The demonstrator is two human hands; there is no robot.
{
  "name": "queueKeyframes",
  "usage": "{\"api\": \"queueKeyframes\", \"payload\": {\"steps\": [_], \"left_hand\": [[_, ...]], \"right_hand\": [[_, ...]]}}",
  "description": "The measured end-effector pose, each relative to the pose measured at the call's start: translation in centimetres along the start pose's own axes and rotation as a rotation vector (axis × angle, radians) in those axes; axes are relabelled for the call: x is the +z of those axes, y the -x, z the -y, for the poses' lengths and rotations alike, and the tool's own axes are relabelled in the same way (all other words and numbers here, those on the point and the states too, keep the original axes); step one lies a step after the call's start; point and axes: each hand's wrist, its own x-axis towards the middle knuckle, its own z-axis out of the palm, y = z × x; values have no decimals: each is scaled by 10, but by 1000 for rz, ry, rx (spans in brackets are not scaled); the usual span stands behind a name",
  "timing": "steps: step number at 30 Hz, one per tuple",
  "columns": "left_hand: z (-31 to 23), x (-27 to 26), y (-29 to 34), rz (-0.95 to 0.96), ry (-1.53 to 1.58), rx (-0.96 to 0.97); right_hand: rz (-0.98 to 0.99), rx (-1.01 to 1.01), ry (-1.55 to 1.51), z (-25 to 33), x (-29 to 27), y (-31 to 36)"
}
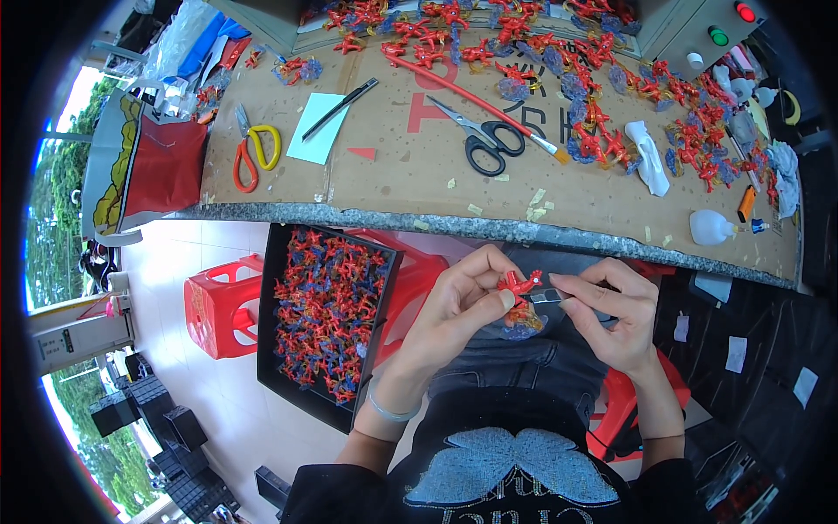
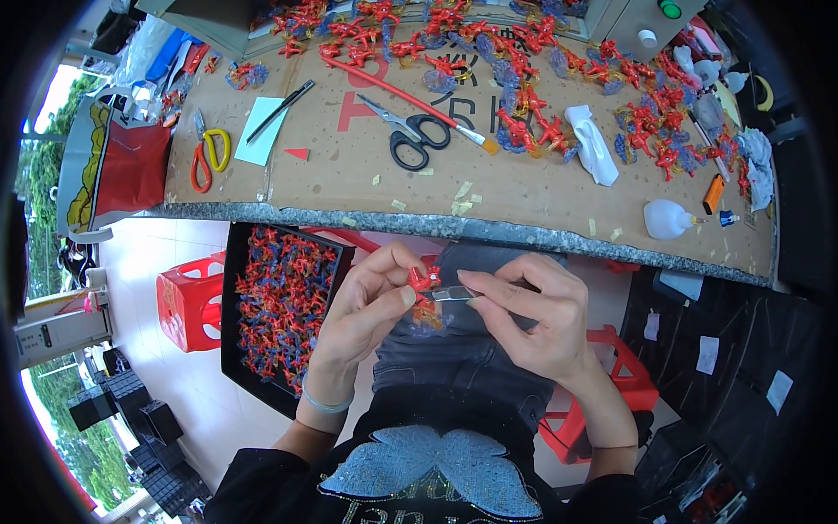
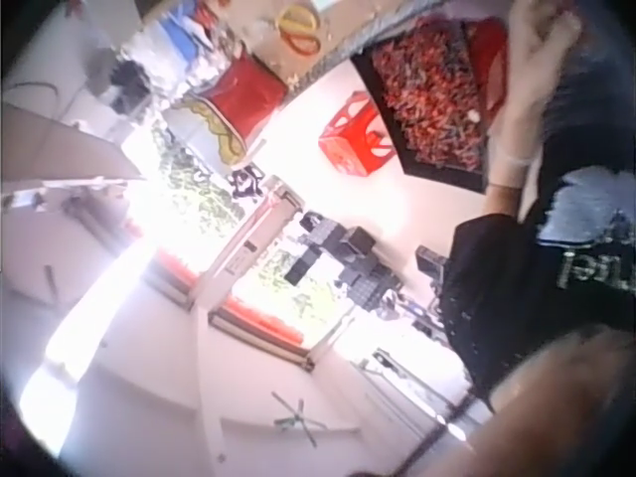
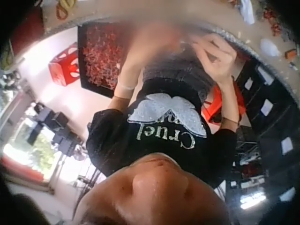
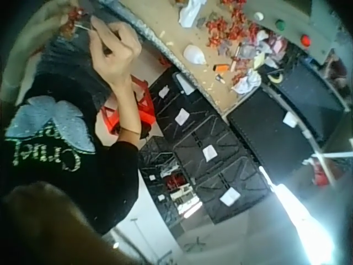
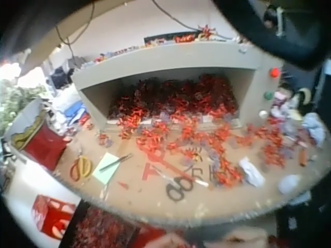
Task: The person assembles small red plastic figurines by hand, joining parts with glue from a bottle.
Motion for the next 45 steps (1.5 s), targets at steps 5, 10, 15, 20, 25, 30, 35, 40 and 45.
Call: {"api": "queueKeyframes", "payload": {"steps": [5, 10, 15, 20, 25, 30, 35, 40, 45], "left_hand": [[-2, 3, 2, -34, -34, 13], [1, 6, 3, -49, 2, 40], [1, 10, 4, -77, 7, 62], [4, 13, 5, -151, -17, 91], [9, 15, 5, -154, 53, 68], [12, 20, 5, -186, 131, 96], [15, 20, 5, -195, 91, 148], [18, 22, 6, -207, 71, 157], [23, 26, 7, -241, 78, 147]], "right_hand": [[-13, 28, -11, 2, 2, 2], [-41, 19, 7, 1, 5, 3], [-62, -25, 74, 0, 5, 2], [-58, -19, 85, 0, 5, 1], [-75, -20, 84, -1, 6, 3], [-83, -7, 104, 3, 4, 3], [-94, -22, 118, 2, 4, 4], [-91, -41, 136, 1, 2, 3], [-92, -51, 143, 0, 2, 5]]}}
